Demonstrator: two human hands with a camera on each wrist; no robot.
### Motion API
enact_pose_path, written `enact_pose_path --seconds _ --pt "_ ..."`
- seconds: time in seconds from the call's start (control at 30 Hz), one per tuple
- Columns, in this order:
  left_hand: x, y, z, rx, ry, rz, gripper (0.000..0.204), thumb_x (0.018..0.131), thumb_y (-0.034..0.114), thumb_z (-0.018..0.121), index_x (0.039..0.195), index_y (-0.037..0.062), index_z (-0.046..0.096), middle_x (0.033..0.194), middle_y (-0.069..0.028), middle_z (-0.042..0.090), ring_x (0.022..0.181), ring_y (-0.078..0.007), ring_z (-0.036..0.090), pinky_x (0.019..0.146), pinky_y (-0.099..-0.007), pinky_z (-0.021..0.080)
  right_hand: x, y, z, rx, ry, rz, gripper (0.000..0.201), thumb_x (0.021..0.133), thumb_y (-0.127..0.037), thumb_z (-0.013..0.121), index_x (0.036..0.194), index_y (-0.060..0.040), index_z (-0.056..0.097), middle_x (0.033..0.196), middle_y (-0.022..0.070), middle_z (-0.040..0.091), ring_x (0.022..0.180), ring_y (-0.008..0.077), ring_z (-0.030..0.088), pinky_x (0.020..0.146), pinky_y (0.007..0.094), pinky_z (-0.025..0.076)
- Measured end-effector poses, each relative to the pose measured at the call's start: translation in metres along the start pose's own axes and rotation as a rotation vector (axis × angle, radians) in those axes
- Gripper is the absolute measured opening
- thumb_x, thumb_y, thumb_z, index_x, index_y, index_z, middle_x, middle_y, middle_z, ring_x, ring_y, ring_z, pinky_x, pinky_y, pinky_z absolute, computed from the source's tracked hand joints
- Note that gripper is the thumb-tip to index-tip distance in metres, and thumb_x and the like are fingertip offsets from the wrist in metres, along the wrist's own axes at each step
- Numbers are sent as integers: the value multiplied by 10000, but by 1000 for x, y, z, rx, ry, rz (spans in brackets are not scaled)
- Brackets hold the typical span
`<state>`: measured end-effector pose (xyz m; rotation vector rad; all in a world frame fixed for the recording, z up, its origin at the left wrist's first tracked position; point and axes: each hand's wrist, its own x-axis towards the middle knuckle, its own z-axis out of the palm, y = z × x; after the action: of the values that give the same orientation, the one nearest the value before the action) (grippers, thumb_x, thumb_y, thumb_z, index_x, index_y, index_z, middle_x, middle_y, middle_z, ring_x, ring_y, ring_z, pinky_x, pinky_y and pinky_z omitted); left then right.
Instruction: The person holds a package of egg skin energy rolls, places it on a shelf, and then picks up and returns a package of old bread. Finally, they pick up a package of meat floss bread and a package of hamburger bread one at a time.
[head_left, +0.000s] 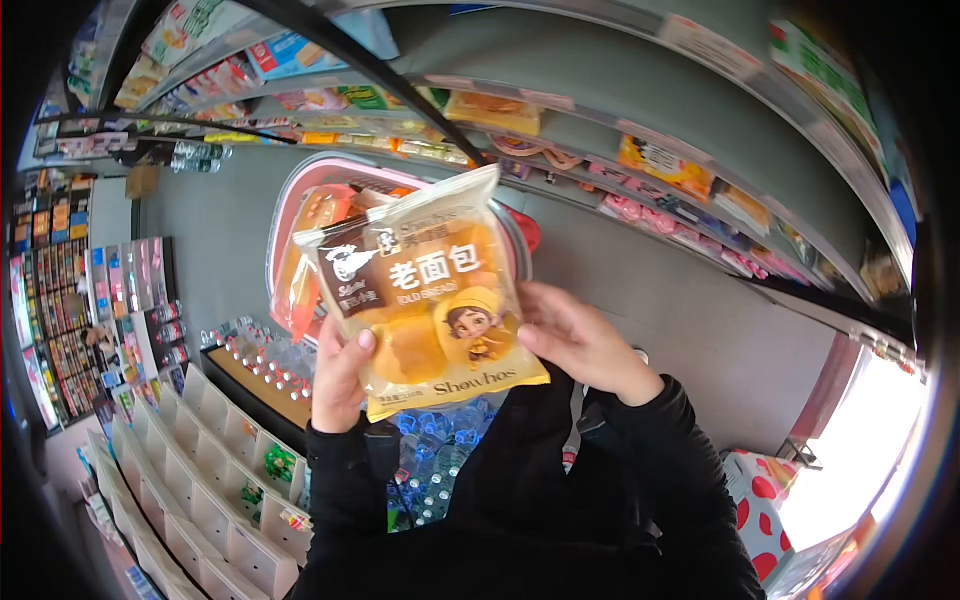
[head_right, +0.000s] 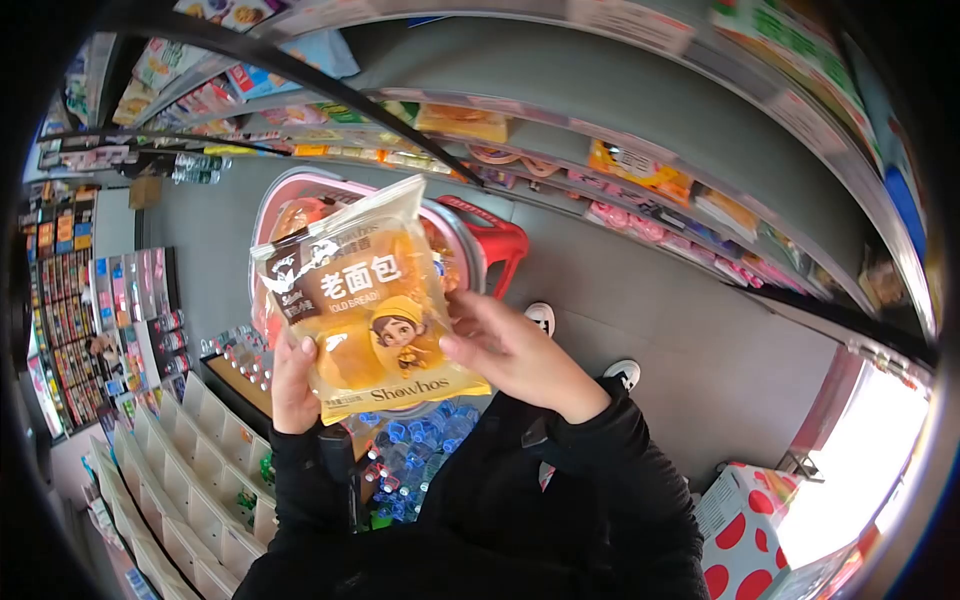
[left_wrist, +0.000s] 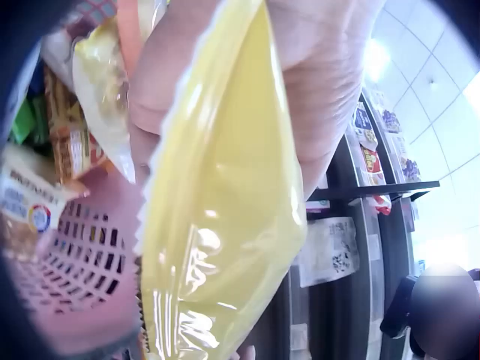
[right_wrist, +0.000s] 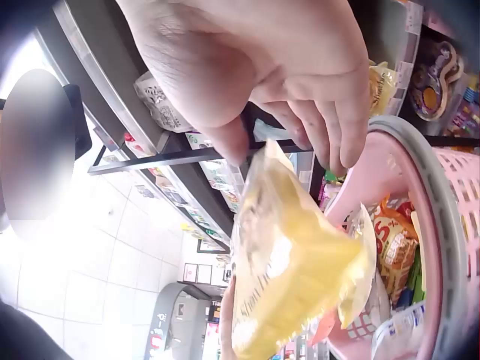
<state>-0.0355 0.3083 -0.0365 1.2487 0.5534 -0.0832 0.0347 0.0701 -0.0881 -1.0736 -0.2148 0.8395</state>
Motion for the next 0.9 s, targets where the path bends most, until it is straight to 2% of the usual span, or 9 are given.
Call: enact_pose_path --seconds 0.03,0.07,0.2,0.23,0.37,0.4,0.57,0.63,0.9 --pt "0 -6 14 -45 -57 -2 549 721 188 641 1155 -4 364 1023 -93 537 907 -169 552 787 -291 448 -14 -1 -3 110 -42 63 455 835 -209 526 1180 31 353 1086 103 486 956 140 499 826 265 403" --pt "-3 -12 27 -43 -88 -9 549 721 188 641 1155 -4 364 1023 -93 537 907 -169 552 787 -291 448 -29 -7 -9 80 -25 53 428 840 -214 521 1157 34 376 1032 68 497 938 106 478 820 248 390" --pt "-10 -38 94 -14 -200 -134 559 723 139 629 1186 17 341 1068 -75 513 957 -162 524 814 -286 430 -102 -15 -44 97 171 87 369 843 -220 518 1097 33 432 949 28 509 903 73 449 781 237 386" --pt "-11 -48 107 8 -256 -150 571 724 136 626 1197 15 329 1088 -75 502 978 -166 514 827 -287 422 -123 -15 -54 43 210 60 385 842 -233 517 1106 35 432 970 35 516 913 76 453 787 237 384" --pt "-24 -80 176 -37 -431 -284 634 727 172 624 1236 7 285 1139 -92 474 1059 -196 460 904 -330 362 -207 -23 -87 260 375 -7 408 830 -193 522 1145 38 405 1041 73 522 965 113 477 812 263 391" --pt "-27 -85 198 -55 -528 -281 621 730 188 622 1228 3 302 1144 -96 473 1066 -204 454 907 -334 354 -229 -24 -95 249 424 10 407 832 -185 516 1144 49 401 1047 82 519 968 118 478 821 262 387" --pt "-39 -110 269 84 -709 -319 579 729 209 633 1187 -10 355 1133 -96 482 1051 -197 467 883 -322 371 -306 -27 -122 314 554 -123 423 834 -165 519 1156 72 381 1053 97 517 982 124 485 841 255 387" --pt "-43 -117 295 133 -790 -263 578 732 223 636 1173 -27 358 1111 -99 496 1024 -195 488 868 -318 387 -327 -21 -133 287 576 -213 426 831 -165 522 1156 72 380 1055 100 516 981 126 487 839 257 389" --pt "-54 -129 364 126 -810 -220 578 738 260 633 1157 -35 367 1090 -103 508 991 -189 510 850 -312 404 -377 -42 -160 333 681 -403 472 818 -149 530 1190 57 324 1063 105 483 984 143 483 851 269 384"
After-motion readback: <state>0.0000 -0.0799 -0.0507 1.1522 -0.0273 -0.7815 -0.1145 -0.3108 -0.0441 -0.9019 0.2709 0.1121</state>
